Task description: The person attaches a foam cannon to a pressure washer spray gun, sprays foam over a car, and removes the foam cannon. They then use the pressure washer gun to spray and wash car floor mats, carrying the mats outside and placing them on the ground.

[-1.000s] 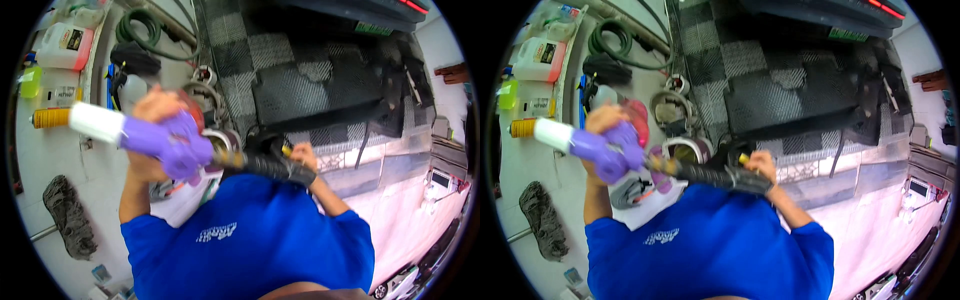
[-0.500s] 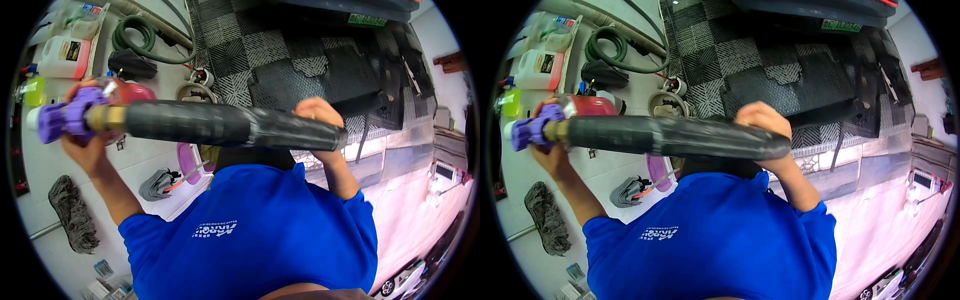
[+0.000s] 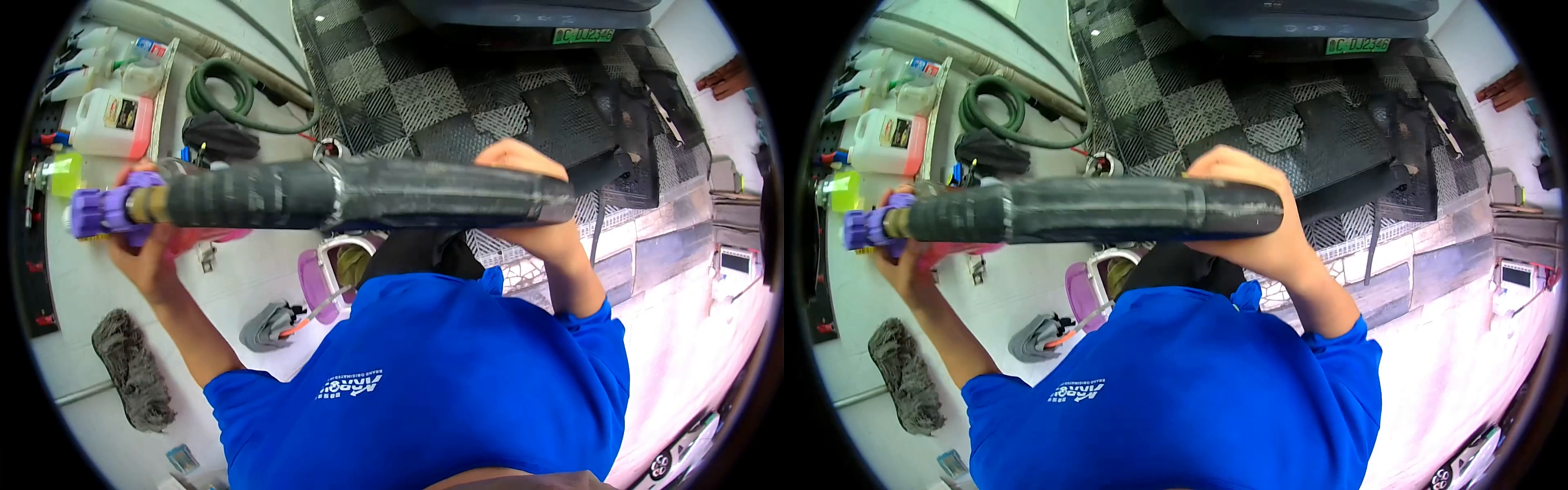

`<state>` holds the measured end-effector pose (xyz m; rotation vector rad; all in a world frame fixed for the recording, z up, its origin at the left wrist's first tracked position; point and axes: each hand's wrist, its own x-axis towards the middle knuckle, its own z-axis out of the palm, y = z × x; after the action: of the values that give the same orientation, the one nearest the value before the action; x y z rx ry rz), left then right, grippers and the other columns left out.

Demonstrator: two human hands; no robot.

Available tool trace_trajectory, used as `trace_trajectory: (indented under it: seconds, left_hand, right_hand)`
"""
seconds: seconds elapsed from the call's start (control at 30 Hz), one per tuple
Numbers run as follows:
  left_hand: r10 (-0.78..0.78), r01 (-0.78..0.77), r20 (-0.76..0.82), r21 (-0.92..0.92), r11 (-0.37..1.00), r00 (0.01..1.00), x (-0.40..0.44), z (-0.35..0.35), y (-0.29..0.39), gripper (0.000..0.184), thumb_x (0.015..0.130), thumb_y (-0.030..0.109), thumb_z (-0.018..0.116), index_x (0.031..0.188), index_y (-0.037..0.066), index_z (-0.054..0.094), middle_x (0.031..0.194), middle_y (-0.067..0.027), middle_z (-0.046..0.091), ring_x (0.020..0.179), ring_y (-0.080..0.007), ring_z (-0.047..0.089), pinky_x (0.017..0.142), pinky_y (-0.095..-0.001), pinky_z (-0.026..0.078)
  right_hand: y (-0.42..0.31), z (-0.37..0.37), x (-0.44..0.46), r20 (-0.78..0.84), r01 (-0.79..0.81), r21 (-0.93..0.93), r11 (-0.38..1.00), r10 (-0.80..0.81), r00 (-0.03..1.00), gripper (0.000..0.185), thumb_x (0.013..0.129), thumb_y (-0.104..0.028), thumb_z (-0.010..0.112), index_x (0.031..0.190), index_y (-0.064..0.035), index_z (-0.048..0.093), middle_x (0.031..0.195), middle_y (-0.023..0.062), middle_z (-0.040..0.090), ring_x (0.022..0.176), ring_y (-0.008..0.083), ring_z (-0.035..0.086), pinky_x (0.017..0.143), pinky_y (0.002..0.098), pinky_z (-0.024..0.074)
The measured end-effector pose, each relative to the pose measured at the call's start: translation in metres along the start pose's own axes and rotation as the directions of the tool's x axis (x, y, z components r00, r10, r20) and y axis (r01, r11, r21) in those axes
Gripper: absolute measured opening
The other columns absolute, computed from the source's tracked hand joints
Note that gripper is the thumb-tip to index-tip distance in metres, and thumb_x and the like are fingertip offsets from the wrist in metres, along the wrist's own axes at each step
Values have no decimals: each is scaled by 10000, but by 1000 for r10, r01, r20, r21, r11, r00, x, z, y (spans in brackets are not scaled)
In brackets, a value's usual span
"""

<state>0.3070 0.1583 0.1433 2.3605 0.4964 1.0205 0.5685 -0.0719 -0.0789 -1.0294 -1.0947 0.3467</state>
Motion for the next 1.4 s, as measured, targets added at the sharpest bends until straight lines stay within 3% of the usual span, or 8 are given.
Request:
trace_trajectory:
  seconds: [0.17,0.5,0.6,0.73,0.93,1.07,1.2,1.4]
  left_hand:
    - [-126,139,78,-202,969,989,16,39,-66,779,582,147,777,1240,-54,413,1159,-156,520,1067,-227,520,994,-357,345]
    - [-77,137,264,-216,967,961,128,70,-170,722,591,167,747,1206,-45,432,1106,-154,535,1066,-233,503,1002,-363,319]
    - [-48,157,325,-317,935,944,177,80,-210,724,571,182,763,1187,-36,451,1073,-134,553,1039,-223,521,990,-363,335]
    - [-77,323,567,-348,880,820,272,109,-277,696,578,129,787,1183,9,465,1061,-80,554,979,-178,546,890,-328,429]
    - [-131,510,848,-179,842,514,390,160,-380,706,597,139,795,1195,12,444,1075,-77,541,1031,-185,532,932,-332,401]
    - [66,624,962,-224,749,266,447,179,-426,842,628,372,802,1252,-15,392,1157,-99,514,1085,-206,503,968,-348,369]
    - [58,651,956,-239,721,286,468,210,-474,810,796,609,520,1272,-34,390,1194,-103,502,1137,-206,471,978,-343,356]
    - [87,714,939,-310,628,332,497,270,-452,931,689,702,535,1241,-36,405,1133,-89,546,1076,-197,517,958,-359,379]
  right_hand:
    - [10,-2,-6,-80,-164,37,986,167,983,317,553,-32,755,832,-5,607,848,88,589,773,196,586,689,279,456]
    - [71,13,70,-117,-282,12,959,281,953,376,572,-76,773,888,3,585,861,88,594,794,221,583,696,290,457]
    - [78,22,110,36,-277,-94,956,282,959,311,617,-109,736,872,-23,580,759,92,564,675,258,576,612,327,450]
    - [105,51,167,53,-388,-155,908,400,915,226,713,-132,724,860,-25,589,702,84,576,638,200,578,594,300,447]
    - [152,130,228,-202,-674,329,662,746,634,290,750,-99,718,1004,-1,619,884,35,657,798,70,568,742,222,462]
    - [168,168,263,-346,-631,290,720,693,633,274,742,-73,707,987,4,612,887,46,651,797,87,583,736,233,464]
    - [183,183,289,-398,-657,356,665,744,537,264,736,-68,707,973,4,617,878,57,660,805,96,594,751,243,465]
    - [196,156,324,-562,-709,233,666,687,461,231,713,-126,722,890,-23,616,756,93,632,670,153,610,621,257,466]
